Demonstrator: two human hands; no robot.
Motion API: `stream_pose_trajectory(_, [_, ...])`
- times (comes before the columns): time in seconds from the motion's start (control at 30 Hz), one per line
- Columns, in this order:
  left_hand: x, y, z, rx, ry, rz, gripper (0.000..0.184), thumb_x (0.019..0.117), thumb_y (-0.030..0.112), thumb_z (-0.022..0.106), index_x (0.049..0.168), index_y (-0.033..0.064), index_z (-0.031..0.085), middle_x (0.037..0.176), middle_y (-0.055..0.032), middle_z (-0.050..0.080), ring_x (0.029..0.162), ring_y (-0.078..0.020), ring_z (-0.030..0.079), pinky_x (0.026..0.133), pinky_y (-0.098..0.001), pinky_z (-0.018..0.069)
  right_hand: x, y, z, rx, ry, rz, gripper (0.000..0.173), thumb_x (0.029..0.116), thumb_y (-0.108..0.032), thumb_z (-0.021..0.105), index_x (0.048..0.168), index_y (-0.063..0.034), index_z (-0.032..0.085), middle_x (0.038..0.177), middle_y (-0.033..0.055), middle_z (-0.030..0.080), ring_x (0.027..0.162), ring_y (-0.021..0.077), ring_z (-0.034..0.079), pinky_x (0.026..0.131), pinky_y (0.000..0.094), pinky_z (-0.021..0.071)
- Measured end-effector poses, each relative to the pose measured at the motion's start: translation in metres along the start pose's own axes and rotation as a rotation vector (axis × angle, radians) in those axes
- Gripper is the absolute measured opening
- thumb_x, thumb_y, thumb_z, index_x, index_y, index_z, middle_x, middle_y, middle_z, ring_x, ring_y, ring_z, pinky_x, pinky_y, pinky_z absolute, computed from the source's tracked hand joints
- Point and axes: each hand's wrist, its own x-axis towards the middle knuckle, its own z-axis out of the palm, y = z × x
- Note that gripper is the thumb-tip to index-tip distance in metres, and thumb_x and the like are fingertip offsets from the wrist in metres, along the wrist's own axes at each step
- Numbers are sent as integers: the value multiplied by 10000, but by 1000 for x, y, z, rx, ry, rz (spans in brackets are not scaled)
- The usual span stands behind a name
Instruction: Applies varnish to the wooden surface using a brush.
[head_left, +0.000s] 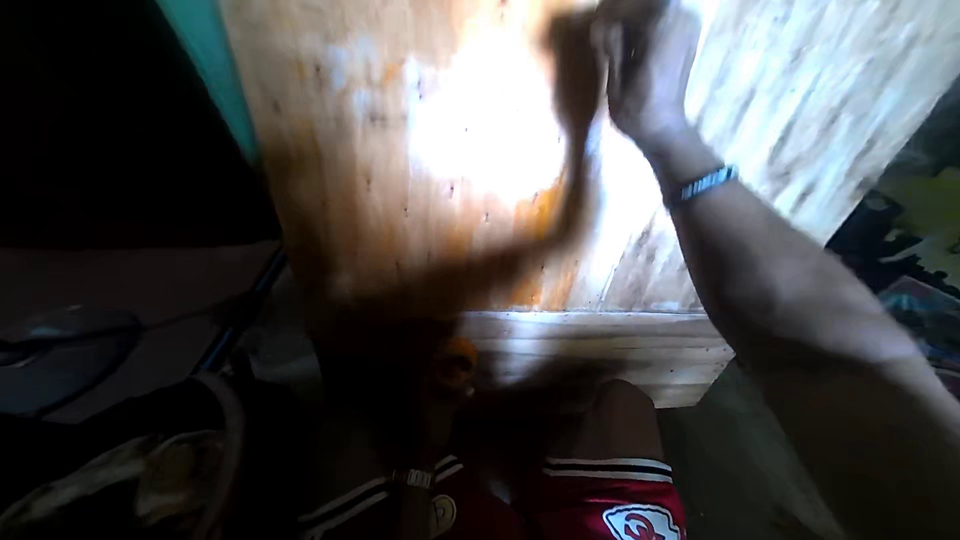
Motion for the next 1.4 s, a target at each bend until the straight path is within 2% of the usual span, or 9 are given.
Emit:
stream_pose_trajectory(0.1, [2, -2, -6, 15, 33, -13, 812, 746, 243, 918, 1426, 7, 544, 1293, -143, 671, 1179, -175, 656, 1040, -367, 539, -141, -74, 31, 121, -388, -24, 256, 1016, -126, 565, 1209, -22, 696, 1248, 169, 681, 1207, 293, 640, 1067, 484, 511])
stream_pose_trajectory(0.27, [1, 2, -15, 147, 50, -5, 826, 790, 292, 884, 1474, 17, 510, 1322, -170, 663, 1207, -232, 654, 1063, -412, 517, -297, -134, 81, 244, -708, 14, 309, 986, -90, 594, 1273, -99, 710, 1292, 124, 693, 1182, 311, 671, 972, 501, 556])
stream_pose_trajectory(0.43, [1, 2, -15, 120, 46, 8, 859, 751, 273, 910, 1482, 49, 518, 1329, -142, 668, 1205, -199, 658, 1065, -389, 522, -215, -113, 68, 292, -779, 125, 215, 1002, -139, 616, 1171, -86, 739, 1155, 133, 724, 1024, 305, 712, 919, 534, 579])
stream_pose_trajectory(0.57, [-1, 14, -12, 181, -39, -53, 816, 765, 258, 905, 1446, 7, 533, 1289, -176, 673, 1182, -243, 661, 1051, -428, 522, -83, -69, 51, 178, -260, 213, 369, 1018, -357, 611, 1062, -1, 697, 891, 115, 725, 818, 199, 712, 808, 439, 580])
stream_pose_trajectory(0.67, [1, 10, -4, 134, -101, -8, 821, 760, 268, 908, 1444, 14, 531, 1297, -152, 670, 1189, -196, 654, 1054, -390, 527, -42, -28, 42, 134, 108, 38, 243, 1011, -258, 622, 1022, -45, 737, 928, 62, 740, 849, 118, 709, 806, 343, 585])
stream_pose_trajectory(0.87, [-1, 6, 8, 172, -152, 60, 885, 719, 335, 927, 1454, 39, 532, 1338, -154, 650, 1226, -227, 632, 1067, -431, 517, -231, -42, -11, -3, -315, 131, 272, 1002, -75, 548, 1225, 20, 670, 1222, 209, 678, 1142, 322, 664, 989, 495, 543])
stream_pose_trajectory(1.0, [0, 25, 30, 221, -182, 78, 866, 731, 318, 921, 1457, 44, 537, 1307, -165, 669, 1188, -248, 661, 1037, -458, 534, -371, -46, 2, 96, -518, 207, 251, 1028, -172, 581, 1200, -104, 750, 1195, 88, 735, 1132, 216, 699, 1007, 370, 569])
stream_pose_trajectory(1.23, [7, 73, 71, 146, -305, 253, 752, 810, 261, 856, 1451, 35, 534, 1266, -140, 687, 1135, -184, 680, 1007, -396, 559, -333, -52, -54, 380, -428, 676, 158, 991, -123, 669, 1124, -50, 711, 1075, 83, 733, 914, 159, 713, 847, 390, 606])
stream_pose_trajectory(1.4, [15, 94, 103, 10, -386, 275, 811, 773, 239, 911, 1474, 130, 521, 1231, -54, 709, 970, -121, 733, 857, -360, 644, -268, -65, -111, 534, -157, 484, 180, 1001, -91, 642, 1148, 12, 639, 1010, 31, 718, 827, 66, 697, 754, 260, 620])
